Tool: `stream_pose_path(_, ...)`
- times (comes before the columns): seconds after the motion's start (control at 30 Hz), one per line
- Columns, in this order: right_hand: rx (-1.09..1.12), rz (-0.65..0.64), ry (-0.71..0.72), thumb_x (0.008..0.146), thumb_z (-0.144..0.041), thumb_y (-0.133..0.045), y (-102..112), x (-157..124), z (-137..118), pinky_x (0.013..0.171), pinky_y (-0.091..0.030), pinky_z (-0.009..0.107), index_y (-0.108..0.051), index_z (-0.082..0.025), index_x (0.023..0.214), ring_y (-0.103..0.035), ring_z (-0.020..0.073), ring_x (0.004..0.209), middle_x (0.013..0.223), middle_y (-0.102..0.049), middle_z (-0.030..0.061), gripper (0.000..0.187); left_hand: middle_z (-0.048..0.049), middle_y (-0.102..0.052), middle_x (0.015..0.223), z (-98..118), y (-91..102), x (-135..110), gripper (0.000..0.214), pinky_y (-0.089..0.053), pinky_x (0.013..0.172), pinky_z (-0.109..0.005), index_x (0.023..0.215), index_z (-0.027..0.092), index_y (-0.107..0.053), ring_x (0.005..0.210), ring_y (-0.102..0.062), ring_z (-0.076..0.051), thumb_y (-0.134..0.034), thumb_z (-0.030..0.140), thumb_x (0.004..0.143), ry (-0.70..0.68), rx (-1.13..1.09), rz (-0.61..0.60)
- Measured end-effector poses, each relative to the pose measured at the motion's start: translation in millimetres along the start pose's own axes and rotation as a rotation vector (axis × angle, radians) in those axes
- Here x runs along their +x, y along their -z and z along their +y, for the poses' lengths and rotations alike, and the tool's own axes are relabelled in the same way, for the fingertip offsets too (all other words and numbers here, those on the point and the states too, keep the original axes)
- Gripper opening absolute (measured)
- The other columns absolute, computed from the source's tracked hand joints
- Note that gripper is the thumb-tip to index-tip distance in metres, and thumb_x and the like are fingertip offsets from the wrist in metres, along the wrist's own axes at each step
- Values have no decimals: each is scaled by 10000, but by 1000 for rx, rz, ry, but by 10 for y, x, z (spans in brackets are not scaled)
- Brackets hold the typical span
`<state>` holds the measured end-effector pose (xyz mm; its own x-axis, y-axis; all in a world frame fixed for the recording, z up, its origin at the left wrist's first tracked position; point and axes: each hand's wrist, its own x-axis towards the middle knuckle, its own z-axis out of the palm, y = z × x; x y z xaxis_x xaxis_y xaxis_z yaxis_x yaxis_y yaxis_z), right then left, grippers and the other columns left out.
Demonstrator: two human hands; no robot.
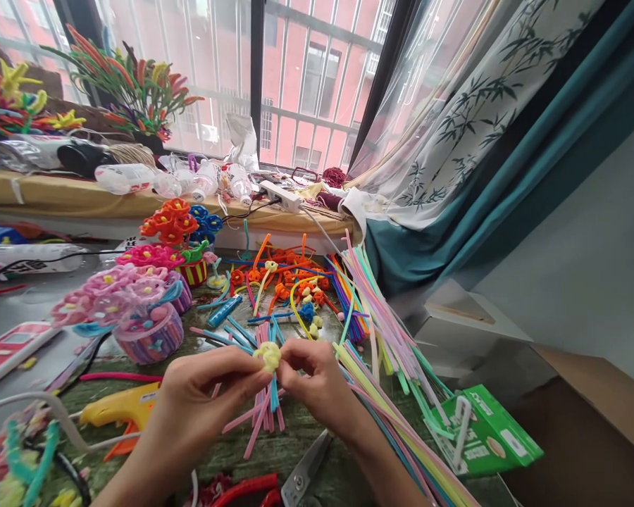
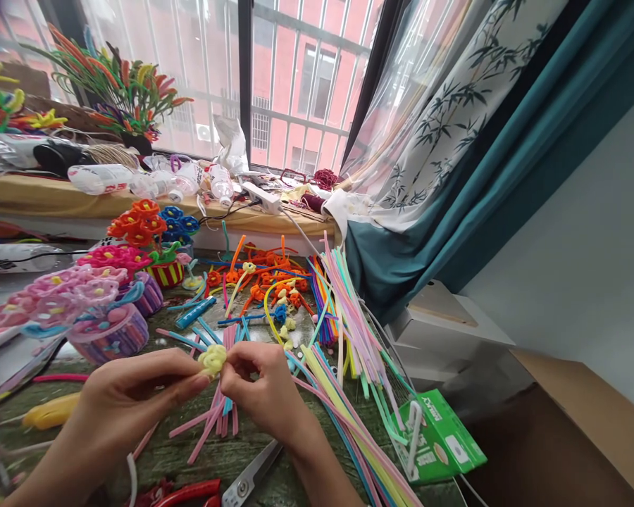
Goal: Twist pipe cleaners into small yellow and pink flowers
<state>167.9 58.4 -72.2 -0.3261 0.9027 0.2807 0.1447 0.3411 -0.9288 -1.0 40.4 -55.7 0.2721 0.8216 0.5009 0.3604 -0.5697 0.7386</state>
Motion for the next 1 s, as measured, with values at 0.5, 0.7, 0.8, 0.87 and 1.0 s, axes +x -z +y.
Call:
stream_pose_path(0.5,22,27,25,761,-153,-504,21,6,17,505,-252,219,-450,-169,562,-322,83,539,559,-372,-58,207,41,-558,555,-9,-30,-40,249,-377,483,-201,703,176,-586,463,-495,-98,-502,274,916,-143,422,9)
stream_pose_path(0.7,118,-35,-85,739,-184,-513,23,6,85,453,-220,212,-446,-174,547,-292,77,492,511,-354,-67,203,43,-537,588,-71,-61,-30,209,-383,489,-196,778,172,-542,474,-498,-92,-456,254,950,-271,483,-14)
stream_pose_path(0.8,205,-75,-145,730,-211,-510,40,7,108,435,-212,212,-435,-180,535,-285,73,460,480,-352,-72,212,6,-615,730,-94,-28,-29,113,-433,591,-190,926,163,-573,607,-583,-101,-500,248,942,-338,471,1)
stream_pose_path(0.87,220,-92,-154,721,-222,-519,57,9,108,438,-212,211,-427,-180,524,-284,68,454,477,-355,-73,222,-10,-640,816,-104,-16,-35,93,-444,658,-190,992,168,-574,695,-609,-104,-509,210,940,-375,441,3)
stream_pose_path(1.0,189,-109,-152,711,-221,-524,77,17,95,448,-211,213,-430,-175,521,-285,71,477,492,-360,-68,216,1,-637,805,-104,-6,-35,73,-443,665,-192,984,180,-581,699,-604,-103,-541,201,927,-375,404,1)
